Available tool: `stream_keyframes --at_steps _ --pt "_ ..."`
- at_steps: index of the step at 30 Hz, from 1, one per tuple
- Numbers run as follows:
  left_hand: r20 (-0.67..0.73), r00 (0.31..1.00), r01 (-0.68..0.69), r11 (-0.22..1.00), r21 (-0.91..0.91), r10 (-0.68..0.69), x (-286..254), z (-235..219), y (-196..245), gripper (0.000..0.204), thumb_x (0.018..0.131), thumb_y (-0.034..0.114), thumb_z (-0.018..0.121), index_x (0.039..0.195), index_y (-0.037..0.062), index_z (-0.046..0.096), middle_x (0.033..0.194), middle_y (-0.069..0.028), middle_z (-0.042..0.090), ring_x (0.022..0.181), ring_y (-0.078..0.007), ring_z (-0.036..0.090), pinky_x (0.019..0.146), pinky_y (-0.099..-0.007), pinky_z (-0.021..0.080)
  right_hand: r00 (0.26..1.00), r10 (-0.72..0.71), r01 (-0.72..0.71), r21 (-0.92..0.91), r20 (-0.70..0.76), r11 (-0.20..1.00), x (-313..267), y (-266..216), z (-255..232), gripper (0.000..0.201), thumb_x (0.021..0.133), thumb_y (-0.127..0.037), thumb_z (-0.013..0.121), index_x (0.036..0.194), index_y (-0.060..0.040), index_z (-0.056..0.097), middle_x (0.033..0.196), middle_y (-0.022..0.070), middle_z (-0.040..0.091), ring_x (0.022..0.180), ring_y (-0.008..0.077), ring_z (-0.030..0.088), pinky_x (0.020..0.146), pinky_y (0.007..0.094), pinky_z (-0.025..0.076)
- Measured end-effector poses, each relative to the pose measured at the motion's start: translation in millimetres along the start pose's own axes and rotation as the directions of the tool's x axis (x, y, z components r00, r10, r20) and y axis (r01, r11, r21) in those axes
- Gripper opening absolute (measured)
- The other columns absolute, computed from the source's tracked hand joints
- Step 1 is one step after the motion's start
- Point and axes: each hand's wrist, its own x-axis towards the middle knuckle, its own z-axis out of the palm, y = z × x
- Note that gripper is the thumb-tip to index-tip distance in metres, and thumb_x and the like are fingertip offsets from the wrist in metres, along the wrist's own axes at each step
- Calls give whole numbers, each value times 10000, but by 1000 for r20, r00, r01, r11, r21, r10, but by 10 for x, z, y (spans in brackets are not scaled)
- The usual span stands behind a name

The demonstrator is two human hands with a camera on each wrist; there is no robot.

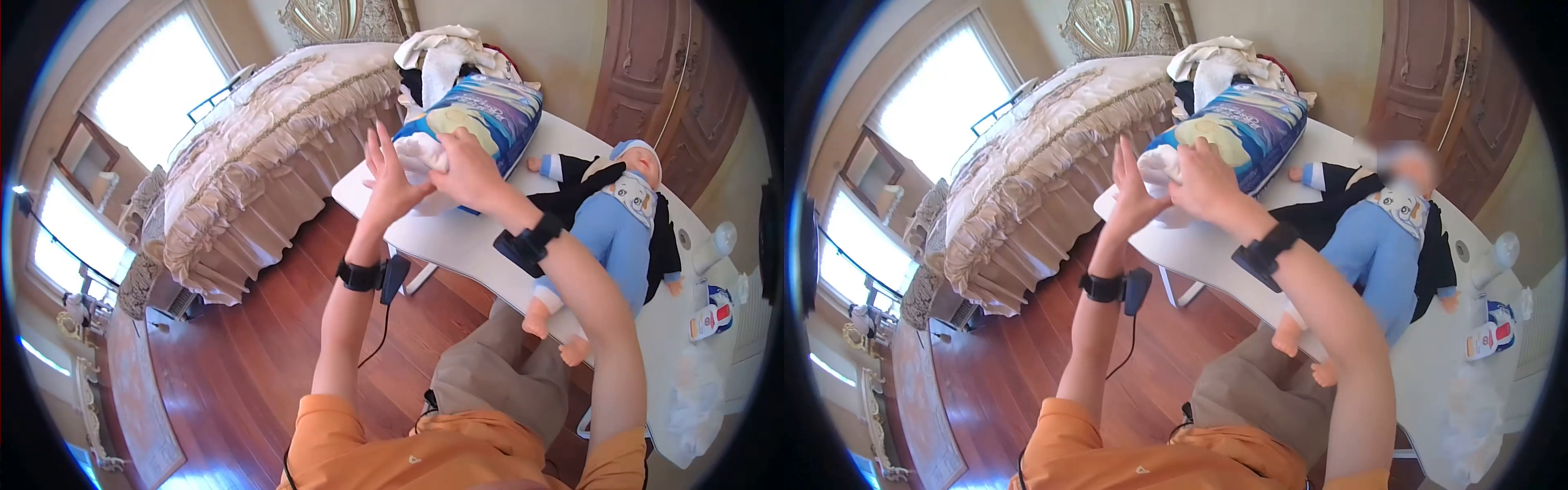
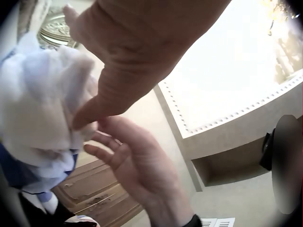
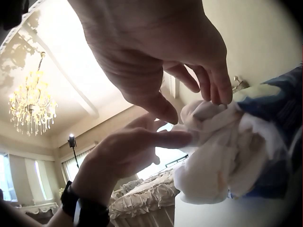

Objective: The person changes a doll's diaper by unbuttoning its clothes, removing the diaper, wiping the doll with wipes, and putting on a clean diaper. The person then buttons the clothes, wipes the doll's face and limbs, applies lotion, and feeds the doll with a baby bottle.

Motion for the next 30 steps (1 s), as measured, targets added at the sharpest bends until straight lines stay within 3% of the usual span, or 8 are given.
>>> stream_keyframes --at_steps 3,10,12,14,17,18,21,30 --pt "-49 999 -14 994 -113 8 -60 179 -117 1135 499 307 790 1317 30 53 1319 -285 92 1238 -428 111 1003 -471 155 996 90 -83 -223 21 971 110 -86 114 334 641 -94 583 946 24 517 1018 192 459 937 338 488 775 402 440" --pt "-87 995 35 994 -107 -45 -70 402 84 1051 530 302 771 1289 31 96 1298 -278 110 1192 -461 167 971 -506 189 983 178 -164 -223 44 961 239 -108 95 195 672 -75 553 839 27 553 913 189 507 876 335 510 758 404 439" --pt "-114 993 21 996 -90 -31 -70 445 81 907 594 286 724 1272 23 182 1301 -267 96 1182 -475 148 957 -519 198 999 -1 -13 -301 -47 953 214 -124 166 142 694 -90 542 773 28 556 863 186 521 846 328 517 735 399 433" --pt "-31 994 -102 980 169 109 -63 462 60 744 653 267 674 1233 7 286 1301 -265 91 1189 -471 109 954 -509 207 996 -48 25 -263 -79 964 183 -141 202 136 694 -92 542 759 27 552 855 187 517 837 323 515 721 389 429" --pt "-103 984 -119 965 233 146 -85 523 52 649 689 252 639 1212 7 343 1311 -246 89 1194 -460 84 954 -513 202 973 -183 144 -245 -144 959 111 -185 202 132 690 -90 542 745 31 549 831 182 509 820 311 506 699 366 423" --pt "-97 985 -121 966 228 146 -96 536 52 649 689 252 639 1212 7 343 1311 -246 89 1194 -460 84 954 -513 202 948 -273 226 -261 -161 939 65 -218 190 133 685 -85 541 744 34 549 816 178 505 812 304 499 692 354 420" --pt "-148 989 -49 969 -241 13 -107 540 5 622 703 273 608 1236 67 362 1340 -213 66 1191 -457 89 946 -538 188 920 -379 328 -337 -99 883 -96 -299 122 137 639 -38 547 754 35 531 820 153 481 818 287 480 692 342 420" --pt "-89 994 -71 991 -110 62 -103 474 48 480 697 294 592 1149 169 489 1326 -202 100 1167 -452 118 938 -531 203 865 -502 449 -417 -20 790 -540 -370 -55 162 568 -47 551 707 31 523 790 122 445 760 241 457 596 308 386"
